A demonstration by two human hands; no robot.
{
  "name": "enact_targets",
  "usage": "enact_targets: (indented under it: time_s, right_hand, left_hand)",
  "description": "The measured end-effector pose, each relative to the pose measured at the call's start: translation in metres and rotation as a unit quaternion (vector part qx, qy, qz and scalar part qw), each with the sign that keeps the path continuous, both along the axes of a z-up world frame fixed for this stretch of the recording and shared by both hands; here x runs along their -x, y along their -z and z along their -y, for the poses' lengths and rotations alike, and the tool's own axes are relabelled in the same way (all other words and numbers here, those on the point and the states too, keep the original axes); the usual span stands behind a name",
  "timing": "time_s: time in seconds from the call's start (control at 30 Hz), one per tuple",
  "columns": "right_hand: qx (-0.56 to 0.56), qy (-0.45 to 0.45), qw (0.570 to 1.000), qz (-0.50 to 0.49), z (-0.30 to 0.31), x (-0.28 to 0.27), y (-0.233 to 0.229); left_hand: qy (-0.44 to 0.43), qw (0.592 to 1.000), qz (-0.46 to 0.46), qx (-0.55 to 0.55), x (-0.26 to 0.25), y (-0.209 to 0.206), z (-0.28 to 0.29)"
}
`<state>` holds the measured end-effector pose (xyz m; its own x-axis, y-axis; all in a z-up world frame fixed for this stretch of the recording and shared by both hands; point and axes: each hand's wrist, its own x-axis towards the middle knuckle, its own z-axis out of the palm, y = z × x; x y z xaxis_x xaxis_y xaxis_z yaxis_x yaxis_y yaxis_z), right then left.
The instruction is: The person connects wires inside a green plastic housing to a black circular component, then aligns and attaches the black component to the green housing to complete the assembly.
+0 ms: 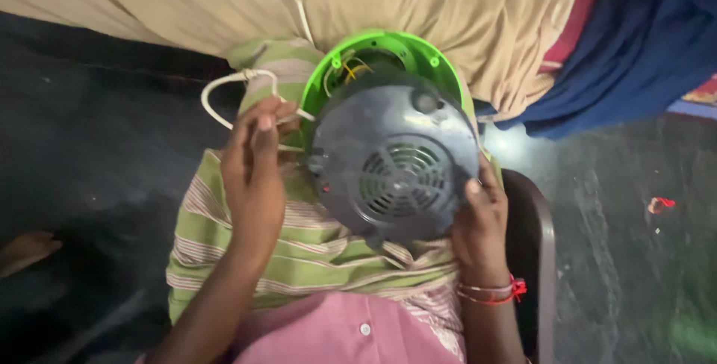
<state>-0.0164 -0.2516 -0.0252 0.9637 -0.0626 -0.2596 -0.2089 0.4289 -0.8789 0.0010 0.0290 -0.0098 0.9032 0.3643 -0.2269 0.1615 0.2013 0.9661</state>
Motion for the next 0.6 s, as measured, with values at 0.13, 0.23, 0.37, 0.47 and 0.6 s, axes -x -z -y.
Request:
enact_targets:
  time_s: [0.13,0.23,0.37,0.47,0.6]
  right_hand:
    - [-0.148,0.067,0.986,-0.045,0.016,0.002,0.008]
    - [-0.225,0.137,0.962,-0.067,0.029,0.003,0.016]
    - [-0.257,0.143,0.955,-0.030,0.032,-0.002,0.019]
    - [-0.217,0.180,0.957,-0.068,0.027,-0.006,0.012]
    - [-0.184,0.154,0.969,-0.066,0.015,-0.006,0.006]
  left_hand:
    - [-0.013,0.997,-0.033,-0.062,0.024,0.015,0.001]
    - [0.018,0.999,-0.031,-0.019,0.037,0.024,0.004]
    - [0.049,0.997,-0.050,0.011,0.038,0.025,-0.001]
    - [0.066,0.995,-0.079,0.005,0.031,0.021,-0.003]
    - [0.094,0.994,-0.056,0.000,0.032,0.018,-0.001]
